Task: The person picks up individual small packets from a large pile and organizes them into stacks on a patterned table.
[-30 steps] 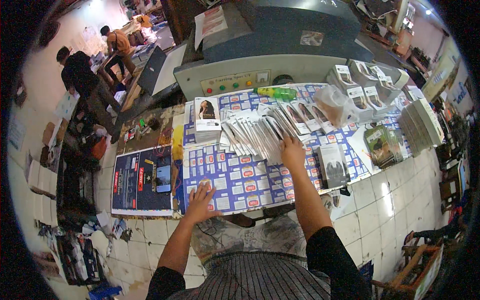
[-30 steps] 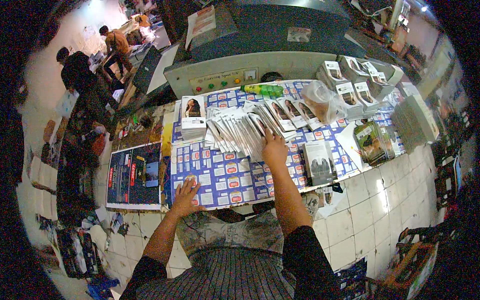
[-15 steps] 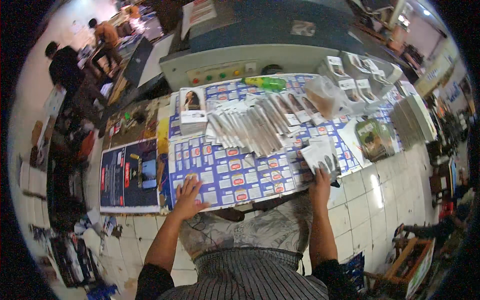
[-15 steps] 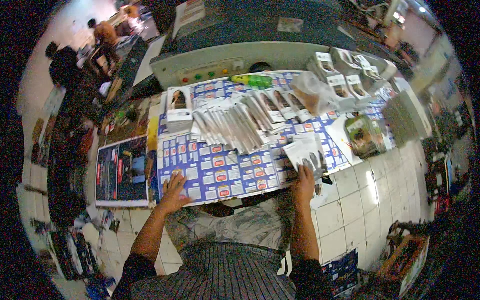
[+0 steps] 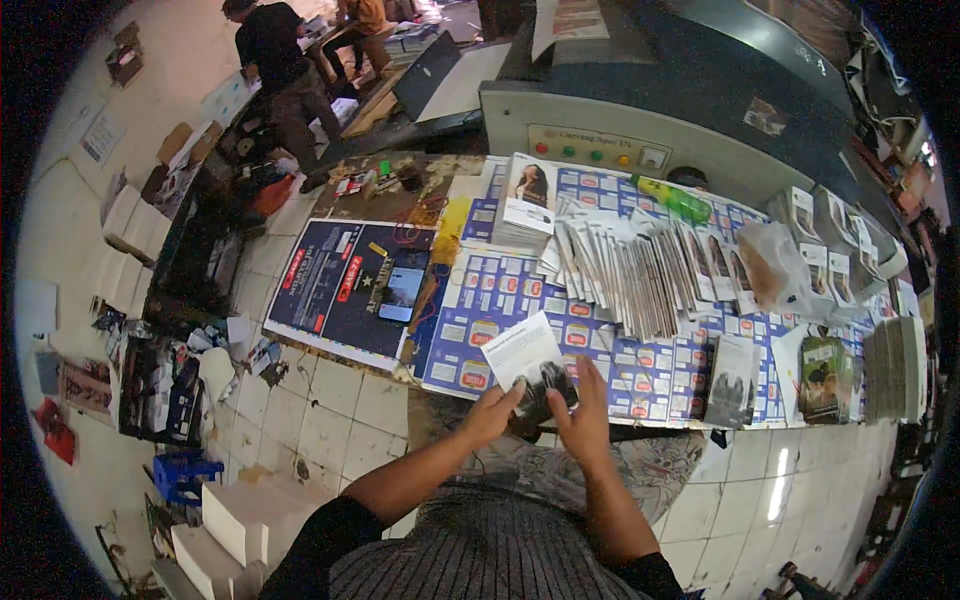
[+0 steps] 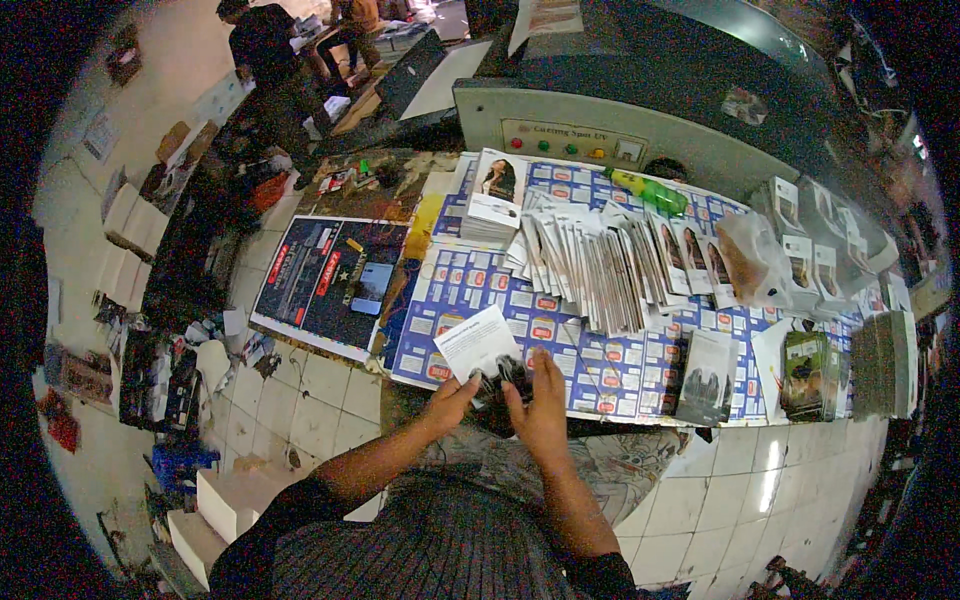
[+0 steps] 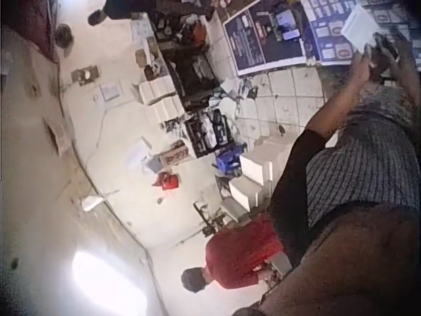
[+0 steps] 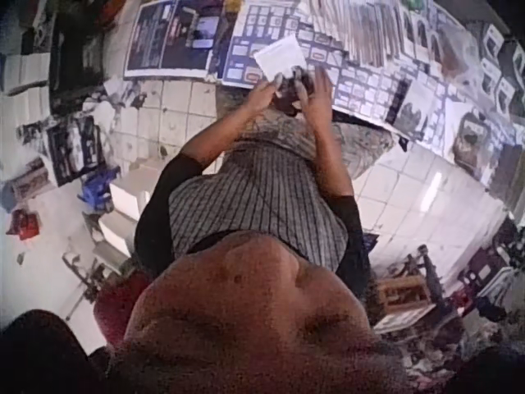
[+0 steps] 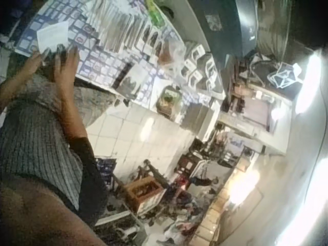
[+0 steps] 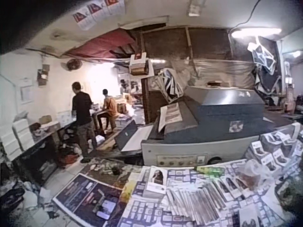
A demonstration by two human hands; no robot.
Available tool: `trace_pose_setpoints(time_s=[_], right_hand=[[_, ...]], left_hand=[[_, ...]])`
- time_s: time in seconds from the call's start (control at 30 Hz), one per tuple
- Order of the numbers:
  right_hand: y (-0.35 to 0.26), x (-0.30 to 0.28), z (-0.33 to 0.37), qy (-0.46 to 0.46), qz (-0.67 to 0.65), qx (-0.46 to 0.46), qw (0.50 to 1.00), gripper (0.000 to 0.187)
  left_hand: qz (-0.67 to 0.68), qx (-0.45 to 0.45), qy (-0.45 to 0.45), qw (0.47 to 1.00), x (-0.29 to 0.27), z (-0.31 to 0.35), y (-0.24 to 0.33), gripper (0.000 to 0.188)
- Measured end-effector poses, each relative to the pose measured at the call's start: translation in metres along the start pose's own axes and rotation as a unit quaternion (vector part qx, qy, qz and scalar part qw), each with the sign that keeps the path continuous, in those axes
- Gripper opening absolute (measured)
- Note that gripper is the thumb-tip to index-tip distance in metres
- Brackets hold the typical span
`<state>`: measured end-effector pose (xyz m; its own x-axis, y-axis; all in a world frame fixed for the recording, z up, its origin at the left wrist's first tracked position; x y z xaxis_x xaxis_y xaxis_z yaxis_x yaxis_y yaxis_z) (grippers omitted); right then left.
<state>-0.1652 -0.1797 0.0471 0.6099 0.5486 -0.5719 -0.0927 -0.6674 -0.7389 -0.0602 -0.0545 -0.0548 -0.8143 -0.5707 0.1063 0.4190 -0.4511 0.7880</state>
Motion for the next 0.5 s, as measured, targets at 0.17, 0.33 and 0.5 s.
trace_pose_setpoints(time_s=[0.17,0.33,0.5], right_hand=[[-0.004,0.021,-0.004,-0.065,0.052,-0.054,0.995,0.074],[-0.046,0.020,-0.008,-0.045,0.163,-0.116,0.979,0.067],[-0.027,0.029,-0.007,-0.055,-0.043,-0.003,0.998,0.033]], left_hand=[[0.006,0.020,-0.012,1.000,-0.011,-0.008,-0.017,0.044],[0.061,-0.038,-0.028,0.997,-0.015,-0.004,-0.015,0.045],[0.308,0.012,-0.126,0.943,-0.016,-0.014,-0.020,0.060]])
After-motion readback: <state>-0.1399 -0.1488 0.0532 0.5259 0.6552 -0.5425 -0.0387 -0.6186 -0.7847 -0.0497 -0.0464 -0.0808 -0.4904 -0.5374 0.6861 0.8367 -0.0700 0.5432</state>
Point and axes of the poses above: each hand's wrist, its own z-axis away from the middle knuckle, its own x-axis out of the palm, y = z × x, the point moved 10 cm from there along -z, towards the middle knuckle, and after that the axes turned 13 degrees about -x, right-handed, at the moved point
